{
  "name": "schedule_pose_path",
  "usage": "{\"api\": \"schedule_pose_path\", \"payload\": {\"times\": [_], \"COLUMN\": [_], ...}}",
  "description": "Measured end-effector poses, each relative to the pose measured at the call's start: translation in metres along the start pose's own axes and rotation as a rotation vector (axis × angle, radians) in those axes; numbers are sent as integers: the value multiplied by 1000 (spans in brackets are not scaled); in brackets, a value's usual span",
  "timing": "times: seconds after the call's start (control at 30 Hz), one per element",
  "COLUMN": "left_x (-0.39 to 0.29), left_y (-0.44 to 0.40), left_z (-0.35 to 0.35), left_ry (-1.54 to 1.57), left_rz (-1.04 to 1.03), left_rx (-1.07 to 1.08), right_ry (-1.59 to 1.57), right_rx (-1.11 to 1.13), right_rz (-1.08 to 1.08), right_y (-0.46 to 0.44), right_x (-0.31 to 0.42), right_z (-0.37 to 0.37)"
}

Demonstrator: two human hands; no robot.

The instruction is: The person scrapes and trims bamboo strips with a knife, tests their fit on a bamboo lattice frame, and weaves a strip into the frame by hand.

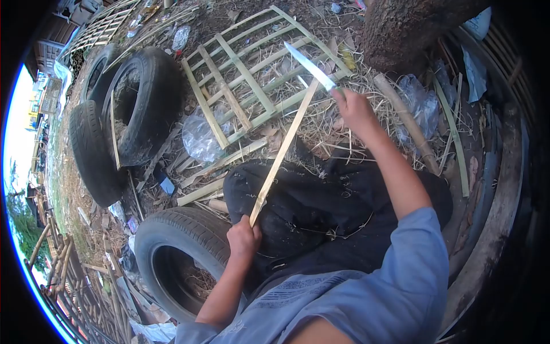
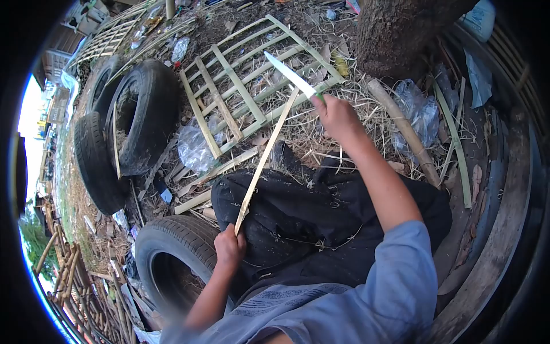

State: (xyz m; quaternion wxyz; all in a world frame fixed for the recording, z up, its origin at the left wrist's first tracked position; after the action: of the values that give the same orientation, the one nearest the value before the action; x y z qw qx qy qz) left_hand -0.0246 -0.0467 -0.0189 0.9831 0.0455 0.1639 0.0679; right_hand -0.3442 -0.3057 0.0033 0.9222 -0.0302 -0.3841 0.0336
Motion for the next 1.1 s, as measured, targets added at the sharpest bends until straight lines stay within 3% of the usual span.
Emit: {"api": "schedule_pose_path", "payload": {"times": [0.17,0.37,0.43,0.83,1.0,1.1], "left_x": [2,-3,-2,1,-1,0], "left_y": [0,-3,-4,-5,-5,-5], "left_z": [-1,3,3,2,3,3], "left_ry": [9,31,48,82,96,94], "left_rz": [11,6,4,-4,-16,-12], "left_rx": [-1,1,10,33,21,18], "right_ry": [103,-153,-397,-510,-699,-633], "right_rx": [-12,-99,-74,98,174,175], "right_rz": [39,-69,-18,-64,-126,-107], "right_y": [-25,-27,-24,-24,-22,-23], "right_x": [-5,-36,-49,-32,-25,-26], "right_z": [7,3,-3,-7,-12,-12]}}
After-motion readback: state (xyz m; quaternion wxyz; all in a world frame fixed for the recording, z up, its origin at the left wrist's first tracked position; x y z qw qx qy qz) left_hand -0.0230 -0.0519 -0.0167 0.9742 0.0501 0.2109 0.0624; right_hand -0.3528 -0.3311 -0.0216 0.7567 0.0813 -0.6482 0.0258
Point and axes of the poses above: each hand's wrist, its own y-axis away from the middle knuckle, its own z-axis out of the back of the hand, x = y × z, the point moved 3 cm from there along -y, towards the middle knuckle, and after that the axes turned 1 degree about -x, right-handed, at the moved point
